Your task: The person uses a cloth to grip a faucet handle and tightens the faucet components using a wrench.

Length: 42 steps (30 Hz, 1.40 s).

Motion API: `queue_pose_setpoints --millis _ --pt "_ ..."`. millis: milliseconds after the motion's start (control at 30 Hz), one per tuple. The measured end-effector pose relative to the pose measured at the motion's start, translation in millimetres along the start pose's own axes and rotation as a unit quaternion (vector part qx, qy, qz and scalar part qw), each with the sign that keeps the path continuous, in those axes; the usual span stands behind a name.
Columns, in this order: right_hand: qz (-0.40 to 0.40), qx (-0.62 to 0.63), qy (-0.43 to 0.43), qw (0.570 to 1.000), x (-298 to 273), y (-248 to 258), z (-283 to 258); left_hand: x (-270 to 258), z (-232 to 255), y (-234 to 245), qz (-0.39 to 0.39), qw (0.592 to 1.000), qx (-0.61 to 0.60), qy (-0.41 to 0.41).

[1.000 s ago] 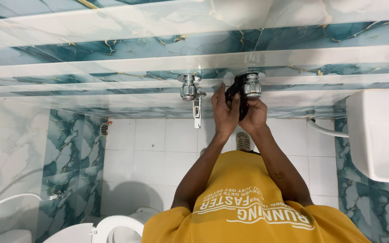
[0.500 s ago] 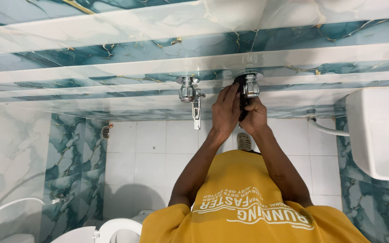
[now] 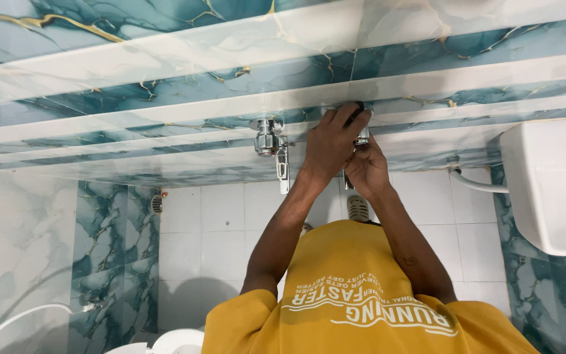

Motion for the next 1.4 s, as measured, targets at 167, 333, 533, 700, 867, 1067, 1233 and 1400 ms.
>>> queue_pose_setpoints --millis 167,333,533,700,867,1067,1233,1400 --pt "0.012 -0.019 0.016 1.0 2.0 7.1 -2.6 -0.3 -12.0 1.8 -0.019 0.999 -0.029 0.03" --pt "-0.001 -0.064 0.033 0.997 4.1 0.4 -12.8 -10.8 -24.4 -3.2 -0.031 0.997 -0.037 0.063" --pt "-0.011 -0.062 0.017 0.998 6.6 -14.7 -18.6 -27.1 -33.8 -9.3 -0.006 0.994 -0.043 0.099" --pt "0.027 -0.093 -0.009 0.995 12.5 -20.6 -26.4 -32.7 -35.2 -8.9 0.051 0.99 -0.089 0.096" --pt "0.026 -0.145 -0.004 0.989 18.6 4.4 -19.9 -36.9 -39.1 -20.7 0.091 0.985 -0.107 0.103" --pt "0.054 -0.139 -0.015 0.989 21.2 12.6 -16.4 -40.6 -44.2 -27.2 0.082 0.979 -0.126 0.14" --pt "0.053 -0.122 -0.015 0.991 20.1 7.3 -15.0 -40.4 -43.6 -25.6 0.091 0.979 -0.12 0.139" --pt "0.054 -0.11 -0.015 0.992 18.2 14.7 -9.2 -43.2 -45.6 -27.4 0.068 0.981 -0.1 0.149"
Point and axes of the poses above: each hand's wrist, its own x-axis towards the middle knuckle, its own y-axis out of the back of the hand, z = x × y, the point moved 6 cm from there along x, towards the middle knuckle, and after that the axes turned 11 degrees about y, right-handed, at the moved point
